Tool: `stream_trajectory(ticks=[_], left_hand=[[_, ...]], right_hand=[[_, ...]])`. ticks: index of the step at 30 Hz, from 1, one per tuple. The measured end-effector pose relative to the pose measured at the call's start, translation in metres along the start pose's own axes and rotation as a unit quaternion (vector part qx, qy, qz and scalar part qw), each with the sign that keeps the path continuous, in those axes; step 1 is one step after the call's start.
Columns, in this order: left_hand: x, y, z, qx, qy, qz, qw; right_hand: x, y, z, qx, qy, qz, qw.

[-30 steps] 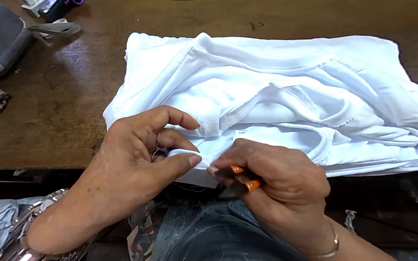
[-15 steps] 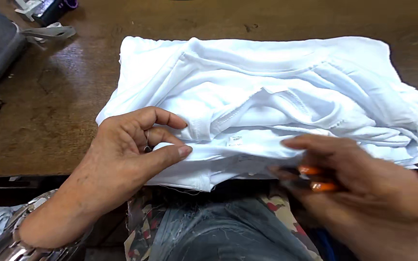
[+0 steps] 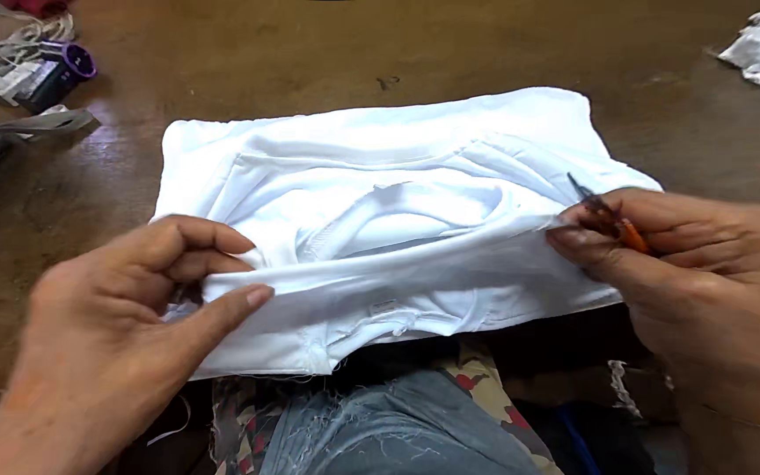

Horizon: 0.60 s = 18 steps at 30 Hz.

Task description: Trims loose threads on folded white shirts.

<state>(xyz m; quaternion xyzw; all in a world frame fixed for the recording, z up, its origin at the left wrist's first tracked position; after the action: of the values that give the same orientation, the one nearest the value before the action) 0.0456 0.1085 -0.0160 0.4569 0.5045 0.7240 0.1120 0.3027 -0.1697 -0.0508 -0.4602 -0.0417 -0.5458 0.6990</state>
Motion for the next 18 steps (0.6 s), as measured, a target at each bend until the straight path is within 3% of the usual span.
stream_trajectory(ticks=[6, 9, 12, 16, 18], left_hand=[[0.019, 0.038, 0.038, -0.061, 0.058, 0.045, 0.995], [0.01, 0.021, 0.077, -0.09, 0.077, 0.122, 0.985], [-0.009, -0.014, 0.111, -0.028, 0.069, 0.117, 0.99], [-0.01, -0.03, 0.123, -0.03, 0.059, 0.061, 0.996], [-0.009, -0.031, 0.119, -0.049, 0.057, 0.07, 0.995]], right_hand=[[0.007, 0.007, 0.068, 0.059, 0.044, -0.061, 0.995], [-0.017, 0.024, 0.093, 0.072, 0.02, -0.165, 0.984], [-0.057, 0.051, 0.096, 0.074, -0.023, -0.262, 0.962], [-0.051, 0.029, 0.093, 0.114, -0.011, -0.3, 0.947], [-0.044, 0.01, 0.085, 0.195, 0.025, -0.284, 0.938]])
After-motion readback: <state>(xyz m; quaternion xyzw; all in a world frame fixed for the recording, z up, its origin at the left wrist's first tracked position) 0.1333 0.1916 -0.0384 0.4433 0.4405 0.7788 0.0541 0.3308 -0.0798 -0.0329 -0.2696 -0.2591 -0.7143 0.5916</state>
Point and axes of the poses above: each hand's wrist, its own z-axis towards the middle knuckle, its own x-axis out of the back of the hand, y = z × x, the point moved 4 cm from there along z, towards the middle knuckle, and after that the axes turned 13 degrees about x, right-handed, at the moved point
